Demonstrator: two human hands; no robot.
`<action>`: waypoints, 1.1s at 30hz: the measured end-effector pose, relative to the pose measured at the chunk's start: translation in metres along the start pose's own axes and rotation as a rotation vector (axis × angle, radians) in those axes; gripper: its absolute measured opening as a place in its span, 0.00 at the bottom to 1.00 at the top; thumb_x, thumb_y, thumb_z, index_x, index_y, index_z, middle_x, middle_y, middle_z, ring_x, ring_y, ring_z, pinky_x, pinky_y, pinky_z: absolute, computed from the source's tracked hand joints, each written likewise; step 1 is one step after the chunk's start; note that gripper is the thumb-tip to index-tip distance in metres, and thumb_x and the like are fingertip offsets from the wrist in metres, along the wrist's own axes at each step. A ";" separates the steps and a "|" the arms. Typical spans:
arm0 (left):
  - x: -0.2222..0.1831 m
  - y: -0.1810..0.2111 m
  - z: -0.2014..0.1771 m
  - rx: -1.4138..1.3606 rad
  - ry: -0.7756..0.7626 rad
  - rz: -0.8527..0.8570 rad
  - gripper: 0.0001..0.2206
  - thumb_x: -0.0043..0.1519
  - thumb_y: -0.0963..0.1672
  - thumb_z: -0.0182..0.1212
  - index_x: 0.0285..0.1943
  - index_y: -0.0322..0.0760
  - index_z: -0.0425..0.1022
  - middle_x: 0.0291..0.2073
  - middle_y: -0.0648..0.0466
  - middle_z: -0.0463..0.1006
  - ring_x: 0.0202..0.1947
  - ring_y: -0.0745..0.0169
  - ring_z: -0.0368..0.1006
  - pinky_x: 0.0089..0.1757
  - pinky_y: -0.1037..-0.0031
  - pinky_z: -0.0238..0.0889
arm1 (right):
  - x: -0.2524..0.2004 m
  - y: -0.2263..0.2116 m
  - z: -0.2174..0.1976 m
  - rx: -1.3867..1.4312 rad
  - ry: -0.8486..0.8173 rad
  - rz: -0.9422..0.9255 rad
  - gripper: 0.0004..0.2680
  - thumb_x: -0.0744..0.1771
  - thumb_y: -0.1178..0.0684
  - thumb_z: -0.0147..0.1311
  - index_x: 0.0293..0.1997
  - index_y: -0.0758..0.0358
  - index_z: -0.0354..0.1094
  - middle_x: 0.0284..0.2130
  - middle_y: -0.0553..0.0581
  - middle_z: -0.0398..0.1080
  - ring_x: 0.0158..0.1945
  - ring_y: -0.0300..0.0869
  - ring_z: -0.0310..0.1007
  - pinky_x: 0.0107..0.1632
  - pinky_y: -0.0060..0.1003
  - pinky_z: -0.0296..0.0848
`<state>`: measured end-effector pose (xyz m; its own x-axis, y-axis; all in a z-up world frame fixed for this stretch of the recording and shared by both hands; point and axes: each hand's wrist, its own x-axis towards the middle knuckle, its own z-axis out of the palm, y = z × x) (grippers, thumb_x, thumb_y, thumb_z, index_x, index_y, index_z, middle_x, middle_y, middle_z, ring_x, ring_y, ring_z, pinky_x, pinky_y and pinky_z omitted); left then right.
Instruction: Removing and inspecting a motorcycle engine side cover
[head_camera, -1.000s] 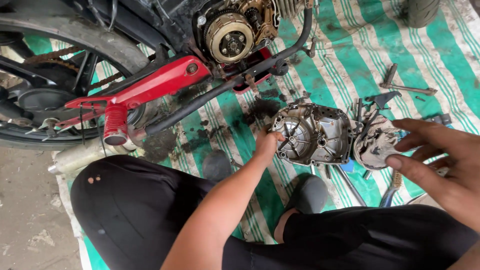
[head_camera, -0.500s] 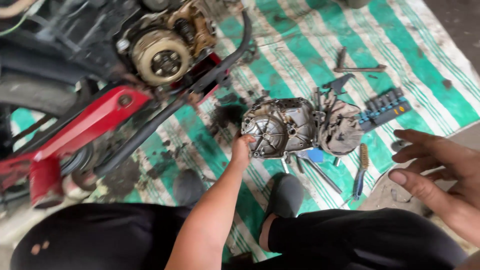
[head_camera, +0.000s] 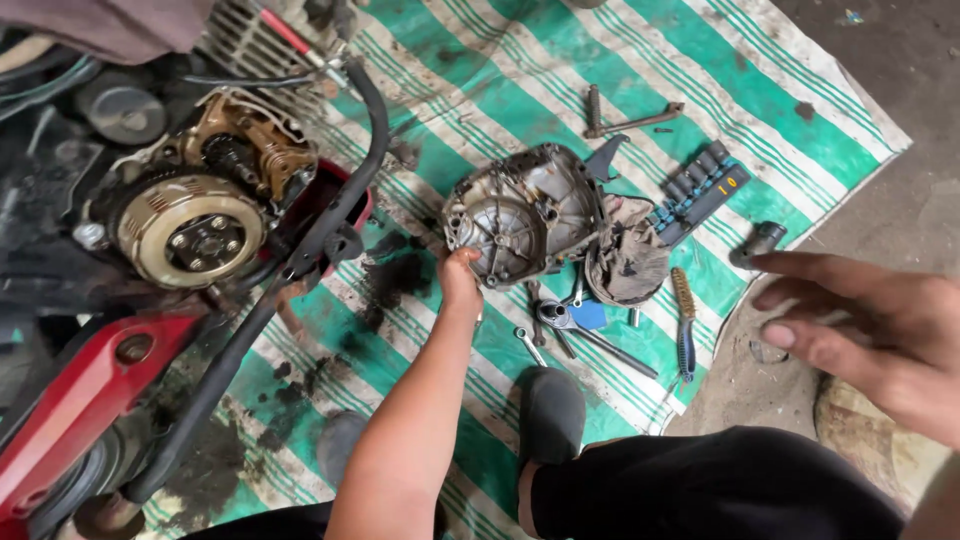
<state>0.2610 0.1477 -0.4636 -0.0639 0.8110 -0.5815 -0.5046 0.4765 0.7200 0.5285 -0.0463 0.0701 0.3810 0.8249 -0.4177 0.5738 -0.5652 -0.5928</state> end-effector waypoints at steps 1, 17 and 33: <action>0.006 -0.002 -0.005 0.008 -0.009 -0.007 0.05 0.52 0.40 0.60 0.29 0.32 0.81 0.38 0.51 0.81 0.46 0.55 0.72 0.57 0.65 0.61 | 0.004 0.004 -0.001 0.005 0.007 0.011 0.24 0.61 0.65 0.67 0.68 0.63 0.80 0.39 0.67 0.91 0.40 0.50 0.93 0.42 0.43 0.89; 0.016 0.034 -0.012 0.023 0.194 -0.014 0.27 0.44 0.40 0.67 0.57 0.46 0.81 0.48 0.56 0.78 0.46 0.59 0.73 0.52 0.60 0.62 | 0.265 0.268 0.242 -0.391 -0.068 0.071 0.24 0.67 0.42 0.68 0.72 0.51 0.70 0.60 0.70 0.74 0.62 0.67 0.79 0.60 0.67 0.81; -0.018 -0.034 0.012 0.011 0.075 -0.086 0.17 0.48 0.34 0.57 0.47 0.25 0.77 0.43 0.45 0.81 0.45 0.56 0.72 0.61 0.62 0.57 | 0.151 0.259 0.042 1.212 0.481 -0.182 0.07 0.75 0.50 0.46 0.47 0.50 0.73 0.42 0.43 0.74 0.45 0.31 0.72 0.58 0.25 0.69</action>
<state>0.2898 0.1210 -0.4724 -0.0851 0.7392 -0.6681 -0.5020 0.5474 0.6696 0.7042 -0.0684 -0.1753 0.7304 0.6703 -0.1311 -0.2700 0.1070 -0.9569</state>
